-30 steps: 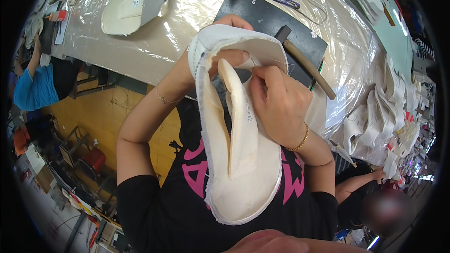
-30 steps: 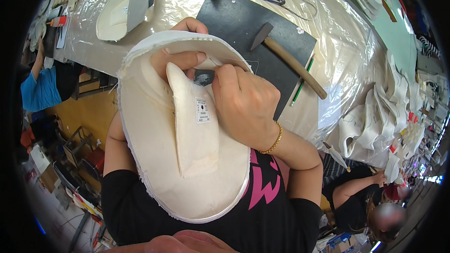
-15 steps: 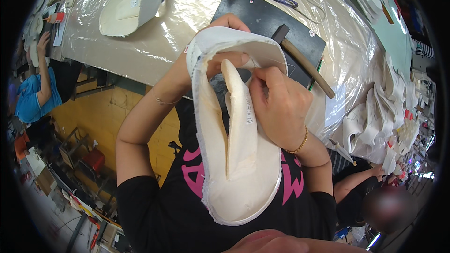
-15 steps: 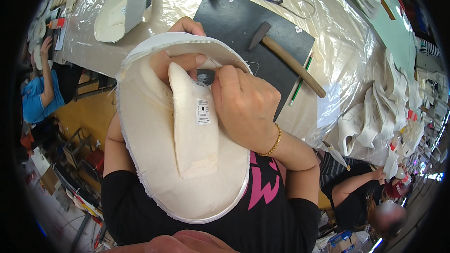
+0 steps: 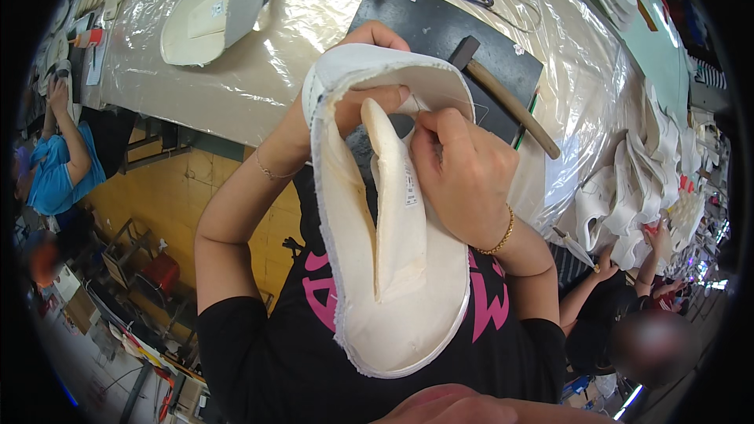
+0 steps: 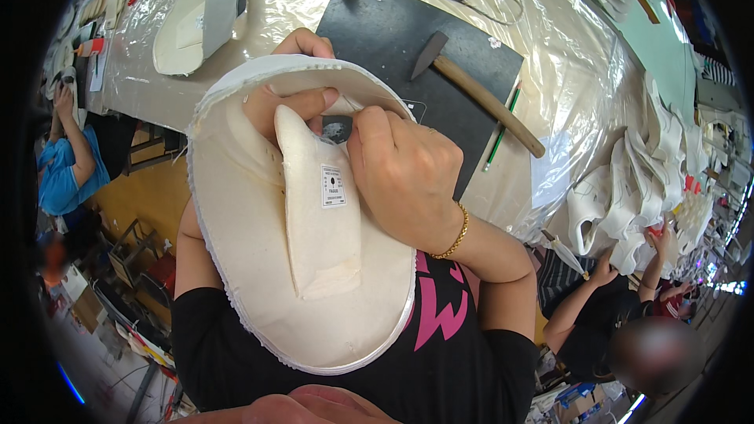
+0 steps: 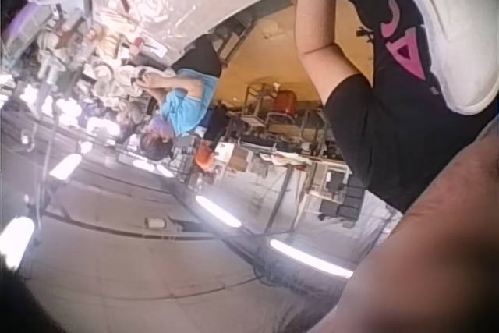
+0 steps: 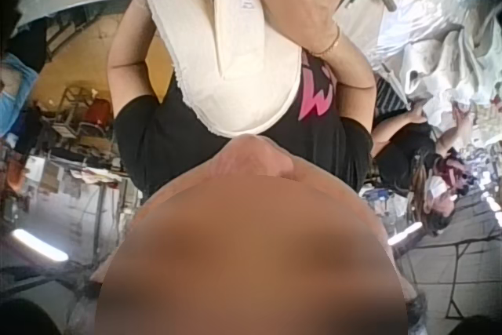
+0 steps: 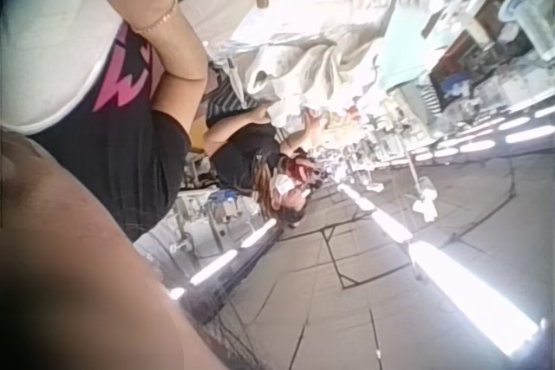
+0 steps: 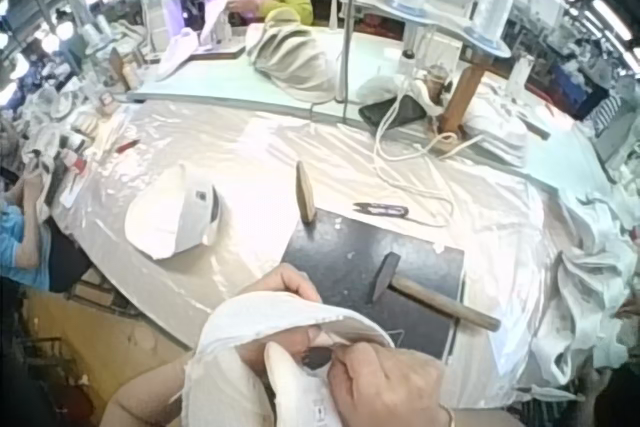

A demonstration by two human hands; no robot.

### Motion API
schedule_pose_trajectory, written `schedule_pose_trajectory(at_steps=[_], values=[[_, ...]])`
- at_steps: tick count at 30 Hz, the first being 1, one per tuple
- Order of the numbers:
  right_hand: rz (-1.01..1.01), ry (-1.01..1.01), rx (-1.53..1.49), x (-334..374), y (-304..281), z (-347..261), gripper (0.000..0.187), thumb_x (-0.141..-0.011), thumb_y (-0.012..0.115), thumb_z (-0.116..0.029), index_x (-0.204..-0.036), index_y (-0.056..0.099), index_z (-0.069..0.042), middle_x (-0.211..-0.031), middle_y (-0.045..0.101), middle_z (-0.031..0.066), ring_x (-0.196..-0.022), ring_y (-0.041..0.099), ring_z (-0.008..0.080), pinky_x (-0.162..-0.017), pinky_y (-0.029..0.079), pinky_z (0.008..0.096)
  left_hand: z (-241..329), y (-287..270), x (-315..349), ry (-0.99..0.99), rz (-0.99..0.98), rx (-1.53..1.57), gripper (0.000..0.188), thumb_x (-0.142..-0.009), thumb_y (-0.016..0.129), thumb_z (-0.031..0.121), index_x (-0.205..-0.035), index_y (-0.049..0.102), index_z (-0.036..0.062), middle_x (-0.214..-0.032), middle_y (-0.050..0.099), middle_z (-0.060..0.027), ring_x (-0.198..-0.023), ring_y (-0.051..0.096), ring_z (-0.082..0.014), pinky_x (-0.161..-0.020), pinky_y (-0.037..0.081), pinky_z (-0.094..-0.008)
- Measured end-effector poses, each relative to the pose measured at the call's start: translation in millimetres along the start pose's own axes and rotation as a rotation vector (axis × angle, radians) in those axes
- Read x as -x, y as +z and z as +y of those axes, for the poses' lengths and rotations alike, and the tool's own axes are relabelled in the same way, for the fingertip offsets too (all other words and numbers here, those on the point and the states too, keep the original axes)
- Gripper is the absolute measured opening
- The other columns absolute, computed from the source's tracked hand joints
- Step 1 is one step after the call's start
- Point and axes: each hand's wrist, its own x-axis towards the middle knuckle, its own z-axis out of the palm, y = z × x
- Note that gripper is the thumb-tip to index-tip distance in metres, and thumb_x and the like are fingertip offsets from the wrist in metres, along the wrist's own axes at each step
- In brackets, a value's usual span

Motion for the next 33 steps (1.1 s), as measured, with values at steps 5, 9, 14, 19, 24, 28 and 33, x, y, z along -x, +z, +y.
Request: schedule_pose_trajectory(at_steps=[5,9,14,19,24,28,33], values=[[0.013,-0.001,-0.007,1,3,1,0.011,-0.079,0.073,-0.005,-0.085,0.064,-0.006,-0.068,0.065,0.0076,-0.055,0.063,0.0251,-0.052,0.047,0.0349,0,0,-2,-0.027,-0.005,-0.034,0.032,-0.082,0.070,0.010,-0.111,0.057,0.0049,-0.099,0.060,-0.0010,-0.093,0.057,-0.0089,-0.081,0.047,-0.0238],[0.020,-0.003,-0.015,1,4,1,0.011,-0.079,0.073,-0.005,-0.086,0.064,-0.006,-0.068,0.065,0.0074,-0.055,0.063,0.0248,-0.053,0.047,0.0345,0,-1,-2,-0.040,-0.022,-0.009,0.033,-0.082,0.070,0.011,-0.112,0.057,0.0038,-0.100,0.060,-0.0019,-0.093,0.056,-0.0094,-0.081,0.047,-0.0239],[0.052,-0.010,-0.029,1,5,1,0.012,-0.078,0.073,-0.004,-0.086,0.065,-0.006,-0.068,0.065,0.0074,-0.055,0.063,0.0245,-0.053,0.047,0.0345,-2,-3,-4,-0.008,-0.049,-0.019,0.035,-0.082,0.072,0.013,-0.112,0.058,0.0023,-0.101,0.059,-0.0020,-0.094,0.056,-0.0096,-0.082,0.046,-0.0233],[0.061,-0.011,-0.042,0,6,1,0.012,-0.078,0.073,-0.003,-0.087,0.065,-0.006,-0.068,0.065,0.0081,-0.056,0.063,0.0248,-0.053,0.047,0.0349,-4,-5,-4,0.027,-0.057,-0.023,0.035,-0.081,0.072,0.014,-0.111,0.059,0.0021,-0.101,0.059,-0.0016,-0.094,0.056,-0.0092,-0.083,0.046,-0.0230],[0.055,-0.016,-0.059,0,6,1,0.012,-0.079,0.073,-0.002,-0.088,0.064,-0.005,-0.069,0.065,0.0085,-0.056,0.063,0.0248,-0.053,0.046,0.0349,-6,-8,-7,0.035,-0.094,-0.036,0.034,-0.081,0.072,0.017,-0.109,0.059,0.0022,-0.101,0.059,-0.0022,-0.094,0.055,-0.0089,-0.082,0.046,-0.0229],[0.058,-0.017,-0.076,-1,7,1,0.013,-0.079,0.073,-0.002,-0.088,0.064,-0.005,-0.068,0.064,0.0084,-0.056,0.062,0.0247,-0.053,0.046,0.0347,-7,-11,-7,0.061,-0.113,-0.071,0.033,-0.082,0.071,0.019,-0.108,0.060,0.0018,-0.100,0.059,-0.0017,-0.094,0.055,-0.0088,-0.081,0.046,-0.0228],[0.091,-0.031,-0.088,-2,8,1,0.013,-0.079,0.074,-0.002,-0.088,0.064,-0.005,-0.068,0.064,0.0082,-0.055,0.062,0.0243,-0.052,0.046,0.0343,-7,-11,-8,0.085,-0.118,-0.043,0.032,-0.083,0.070,0.019,-0.107,0.059,0.0014,-0.099,0.059,-0.0011,-0.094,0.054,-0.0084,-0.081,0.045,-0.0226]])
